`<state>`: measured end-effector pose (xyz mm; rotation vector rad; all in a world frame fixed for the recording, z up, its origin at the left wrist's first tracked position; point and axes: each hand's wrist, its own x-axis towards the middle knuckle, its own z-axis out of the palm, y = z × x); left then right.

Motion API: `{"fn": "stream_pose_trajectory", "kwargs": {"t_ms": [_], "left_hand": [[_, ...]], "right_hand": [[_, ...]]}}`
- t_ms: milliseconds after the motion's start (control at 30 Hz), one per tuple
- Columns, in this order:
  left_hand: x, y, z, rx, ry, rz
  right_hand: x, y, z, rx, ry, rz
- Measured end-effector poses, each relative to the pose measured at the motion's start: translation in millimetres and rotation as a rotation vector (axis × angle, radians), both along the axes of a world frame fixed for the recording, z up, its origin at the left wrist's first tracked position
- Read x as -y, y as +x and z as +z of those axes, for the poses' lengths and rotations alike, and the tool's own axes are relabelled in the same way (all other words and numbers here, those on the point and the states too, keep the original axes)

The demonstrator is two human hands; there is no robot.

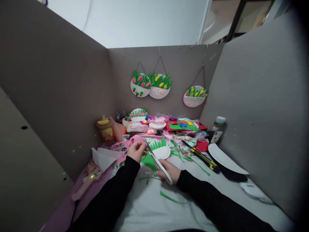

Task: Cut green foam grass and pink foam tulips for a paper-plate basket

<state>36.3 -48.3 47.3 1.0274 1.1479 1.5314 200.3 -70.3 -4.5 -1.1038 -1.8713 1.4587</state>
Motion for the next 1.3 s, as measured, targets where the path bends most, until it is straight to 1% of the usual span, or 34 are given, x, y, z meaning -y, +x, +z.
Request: {"fn": "stream_pose_trajectory", "kwargs": {"t_ms": [167,433,733,1033,1300], "left_hand": [[-1.0,0.4,-1.2,-0.002,0.019,0.030],[-3.7,-1.6,-3.7,0.000,0.022,0.026],[-6.6,-3.9,-6.3,0.003,0.034,0.023],[-5.4,-5.4,-3.5,-0.024,0.024,0.008],[-3.0,-7.3,1.2,-0.022,0.012,0.009]], "right_hand": [[-0.5,1.5,0.3,0.024,-0.010,0.004],[-2.2,3.6,-0.4,0.036,-0.023,-0.005],[-2.8,5.4,2.9,0.069,-0.010,0.001],[-1.0,6.8,10.0,0.115,0.025,-0.006],[-2.4,9.2,8.9,0.120,-0.011,0.018]]}}
